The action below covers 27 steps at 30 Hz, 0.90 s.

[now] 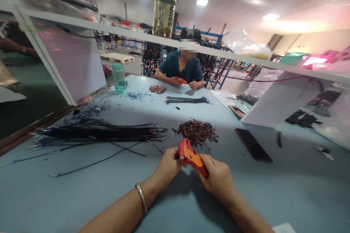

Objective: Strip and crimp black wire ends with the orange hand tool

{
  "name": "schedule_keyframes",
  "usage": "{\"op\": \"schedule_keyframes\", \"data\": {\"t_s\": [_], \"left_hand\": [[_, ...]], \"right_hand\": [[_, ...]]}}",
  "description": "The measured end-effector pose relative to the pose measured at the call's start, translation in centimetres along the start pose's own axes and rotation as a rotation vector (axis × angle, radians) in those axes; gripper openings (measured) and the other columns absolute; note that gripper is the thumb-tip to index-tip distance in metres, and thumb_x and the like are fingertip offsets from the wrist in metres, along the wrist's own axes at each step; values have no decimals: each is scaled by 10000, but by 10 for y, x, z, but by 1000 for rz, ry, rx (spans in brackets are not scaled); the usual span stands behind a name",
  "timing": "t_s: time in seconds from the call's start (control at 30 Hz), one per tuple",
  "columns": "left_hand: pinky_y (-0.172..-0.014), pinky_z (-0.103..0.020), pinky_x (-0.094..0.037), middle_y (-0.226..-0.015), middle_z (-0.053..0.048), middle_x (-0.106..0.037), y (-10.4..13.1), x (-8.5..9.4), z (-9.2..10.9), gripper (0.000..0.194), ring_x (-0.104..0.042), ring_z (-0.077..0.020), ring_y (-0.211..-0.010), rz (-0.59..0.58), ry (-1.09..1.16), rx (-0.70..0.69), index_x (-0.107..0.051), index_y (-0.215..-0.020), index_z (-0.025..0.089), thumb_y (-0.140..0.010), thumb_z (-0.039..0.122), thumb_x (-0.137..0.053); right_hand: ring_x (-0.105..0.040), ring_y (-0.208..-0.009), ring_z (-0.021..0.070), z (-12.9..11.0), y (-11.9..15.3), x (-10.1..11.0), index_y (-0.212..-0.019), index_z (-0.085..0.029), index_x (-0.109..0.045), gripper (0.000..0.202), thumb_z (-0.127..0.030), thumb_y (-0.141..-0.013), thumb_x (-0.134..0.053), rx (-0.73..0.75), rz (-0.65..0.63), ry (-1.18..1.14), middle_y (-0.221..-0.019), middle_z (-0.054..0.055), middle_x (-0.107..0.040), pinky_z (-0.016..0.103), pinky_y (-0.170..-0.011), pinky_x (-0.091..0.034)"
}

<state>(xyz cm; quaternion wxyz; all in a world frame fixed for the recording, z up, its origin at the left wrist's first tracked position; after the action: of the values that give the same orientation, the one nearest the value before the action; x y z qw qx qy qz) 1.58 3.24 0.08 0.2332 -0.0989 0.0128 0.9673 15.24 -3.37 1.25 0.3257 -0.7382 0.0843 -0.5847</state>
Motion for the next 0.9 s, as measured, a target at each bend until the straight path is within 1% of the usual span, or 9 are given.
{"op": "schedule_keyframes", "data": {"t_s": [0.13, 0.2, 0.37, 0.43, 0.5, 0.6, 0.73, 0.8, 0.9], "left_hand": [[-513, -219, -331, -509, 32, -487, -1, -1, 0, 330, -391, -104, -522, -28, 12, -28, -562, -561, 156, -603, 437, -729], [-504, -221, -314, -496, 37, -466, -1, -1, -1, 369, -376, -102, -514, -31, 4, -27, -544, -554, 160, -596, 475, -731], [-524, -227, -304, -515, 43, -451, -3, 0, -6, 313, -367, -101, -521, -12, -66, -19, -520, -583, 167, -679, 425, -667], [-520, -229, -299, -525, 43, -455, -4, 1, -8, 282, -368, -103, -517, -1, -88, -26, -538, -620, 164, -702, 415, -635], [-511, -230, -296, -527, 44, -460, -4, 4, -9, 260, -376, -107, -509, 30, -132, -22, -552, -642, 163, -712, 405, -612], [-521, -229, -310, -529, 44, -474, -3, 8, -5, 190, -404, -111, -512, 105, -244, -27, -572, -653, 162, -721, 340, -577], [-555, -226, -354, -556, 35, -515, -4, 15, 2, 137, -466, -125, -555, 181, -285, -62, -599, -690, 163, -716, 292, -562], [-570, -227, -373, -585, 29, -539, -6, 20, 3, 150, -489, -131, -582, 222, -270, -86, -609, -714, 164, -719, 310, -575], [-606, -231, -394, -638, 22, -569, -9, 26, 3, 181, -512, -135, -622, 275, -259, -131, -630, -754, 164, -736, 340, -590]], "right_hand": [[-637, -582, 179, 1, 1, -1, -946, -158, -573, 163, -186, -810, -487, -2, -11, -14, -750, 76, -689, 237, -523, -418], [-639, -586, 181, 1, 3, -3, -940, -158, -570, 156, -182, -815, -481, -4, -31, -18, -727, 69, -682, 235, -521, -413], [-627, -539, 177, 4, 4, -7, -863, -172, -563, 96, -215, -842, -480, -57, -60, -43, -661, 49, -661, 237, -507, -403], [-636, -574, 191, 6, 3, -6, -891, -174, -568, 114, -240, -844, -488, -113, -70, -101, -704, 58, -673, 249, -536, -425], [-630, -614, 199, 8, 0, -1, -945, -177, -576, 159, -280, -850, -501, -204, -70, -202, -750, 57, -676, 266, -576, -446], [-571, -599, 183, 13, -2, 7, -959, -174, -595, 227, -369, -859, -535, -411, -85, -453, -711, 25, -632, 277, -593, -447], [-587, -693, 202, 11, 1, 7, -983, -147, -611, 345, -458, -837, -583, -660, -178, -1088, -757, 43, -635, 309, -652, -476], [-609, -719, 212, 7, 3, 3, -996, -142, -614, 371, -463, -811, -623, -743, -230, -1378, -782, 56, -646, 327, -663, -487], [-631, -685, 204, 2, 6, -5, -977, -133, -624, 390, -457, -767, -681, -821, -336, -1609, -791, 65, -652, 316, -624, -484]]}}
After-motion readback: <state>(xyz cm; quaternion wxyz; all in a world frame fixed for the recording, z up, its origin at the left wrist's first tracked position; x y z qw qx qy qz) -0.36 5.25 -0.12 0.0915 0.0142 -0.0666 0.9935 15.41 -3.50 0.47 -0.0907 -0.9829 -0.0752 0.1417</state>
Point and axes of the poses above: each hand's wrist, its own y-axis away from the middle knuckle, its own x-axis out of the back of the hand, z = x × y, the point moved 4 cm from there along -y, towards the middle knuckle
